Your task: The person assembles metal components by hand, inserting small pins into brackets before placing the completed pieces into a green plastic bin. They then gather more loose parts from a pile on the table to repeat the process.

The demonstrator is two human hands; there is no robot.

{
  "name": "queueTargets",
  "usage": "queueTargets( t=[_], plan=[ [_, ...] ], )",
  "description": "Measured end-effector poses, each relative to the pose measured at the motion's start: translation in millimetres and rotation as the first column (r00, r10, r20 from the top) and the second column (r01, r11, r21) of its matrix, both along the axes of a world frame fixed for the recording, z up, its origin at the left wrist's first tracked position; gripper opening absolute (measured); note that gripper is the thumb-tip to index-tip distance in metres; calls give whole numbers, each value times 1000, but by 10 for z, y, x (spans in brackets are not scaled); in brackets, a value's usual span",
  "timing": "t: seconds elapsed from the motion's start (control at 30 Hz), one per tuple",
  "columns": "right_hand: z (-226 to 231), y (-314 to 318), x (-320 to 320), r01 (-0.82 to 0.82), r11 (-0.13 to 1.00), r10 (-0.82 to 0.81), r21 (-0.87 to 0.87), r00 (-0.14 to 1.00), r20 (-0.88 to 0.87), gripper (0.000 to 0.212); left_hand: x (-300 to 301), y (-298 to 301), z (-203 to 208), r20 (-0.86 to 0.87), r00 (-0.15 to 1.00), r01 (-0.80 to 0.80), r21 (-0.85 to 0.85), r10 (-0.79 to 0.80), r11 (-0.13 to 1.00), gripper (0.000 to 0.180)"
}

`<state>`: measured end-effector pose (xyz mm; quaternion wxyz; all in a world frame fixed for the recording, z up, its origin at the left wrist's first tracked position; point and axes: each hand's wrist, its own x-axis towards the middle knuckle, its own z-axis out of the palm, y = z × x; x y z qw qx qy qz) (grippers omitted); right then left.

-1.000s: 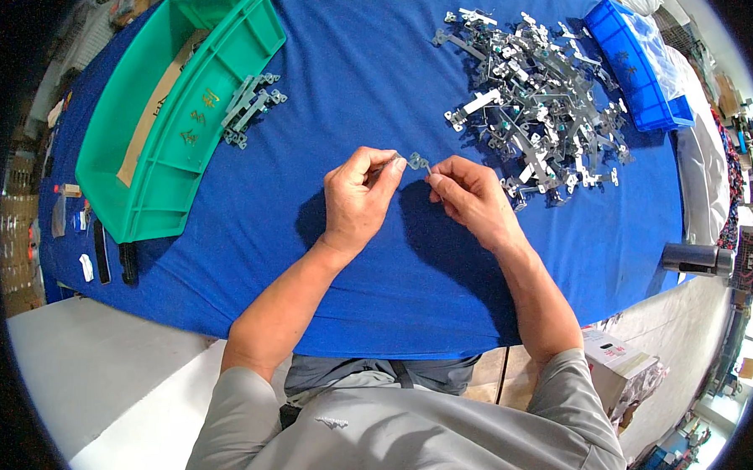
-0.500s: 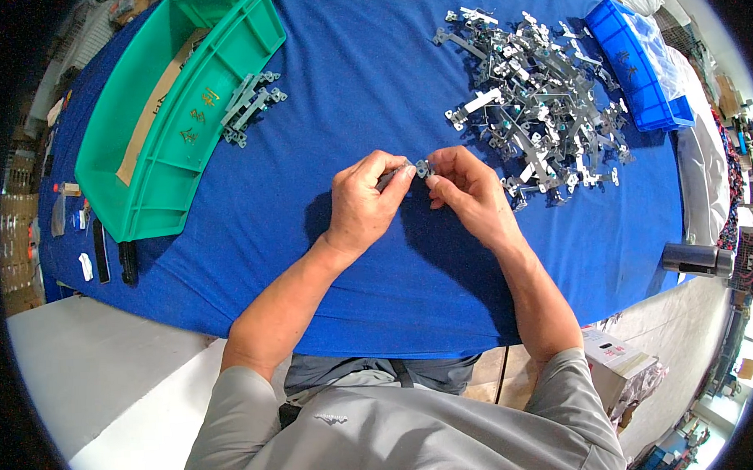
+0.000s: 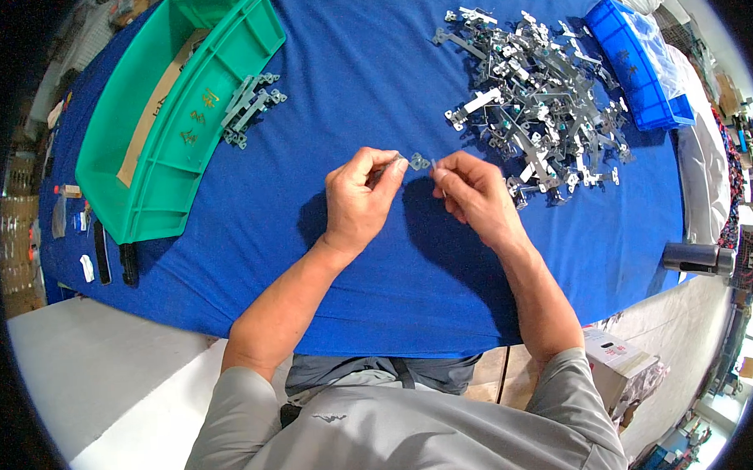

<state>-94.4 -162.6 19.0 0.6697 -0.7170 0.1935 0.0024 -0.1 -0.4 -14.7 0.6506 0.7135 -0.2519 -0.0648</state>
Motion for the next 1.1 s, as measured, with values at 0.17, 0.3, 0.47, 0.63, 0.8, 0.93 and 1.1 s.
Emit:
queueTargets(
  t=[0.17,0.3,0.47,0.63,0.8,0.93,1.1],
  plan=[
    [11,26,-15,-43,999,42,-21,998,-50,21,2,-3,35,10,1000,22,21,-22,1000,10],
    [-2,31,-3,-27,993,33,-114,998,46,20,16,-1,23,-15,999,46,43,-45,998,10],
    [-96,36,0,-19,967,38,-255,997,72,14,-1,-6,33,91,995,25,88,-33,996,10],
    [-96,53,-1,8,1000,-7,-8,986,164,14,-3,-23,50,225,972,32,156,-67,987,11],
    [-163,38,5,113,910,-30,-400,978,208,13,15,-14,94,308,942,71,198,-130,978,12],
    [-113,34,68,297,954,-294,41,901,319,15,16,-11,125,355,930,18,215,-95,976,12],
    [-285,112,93,231,928,-111,-293,921,375,15,25,-2,32,433,901,-69,163,-9,984,21]
  ],
)
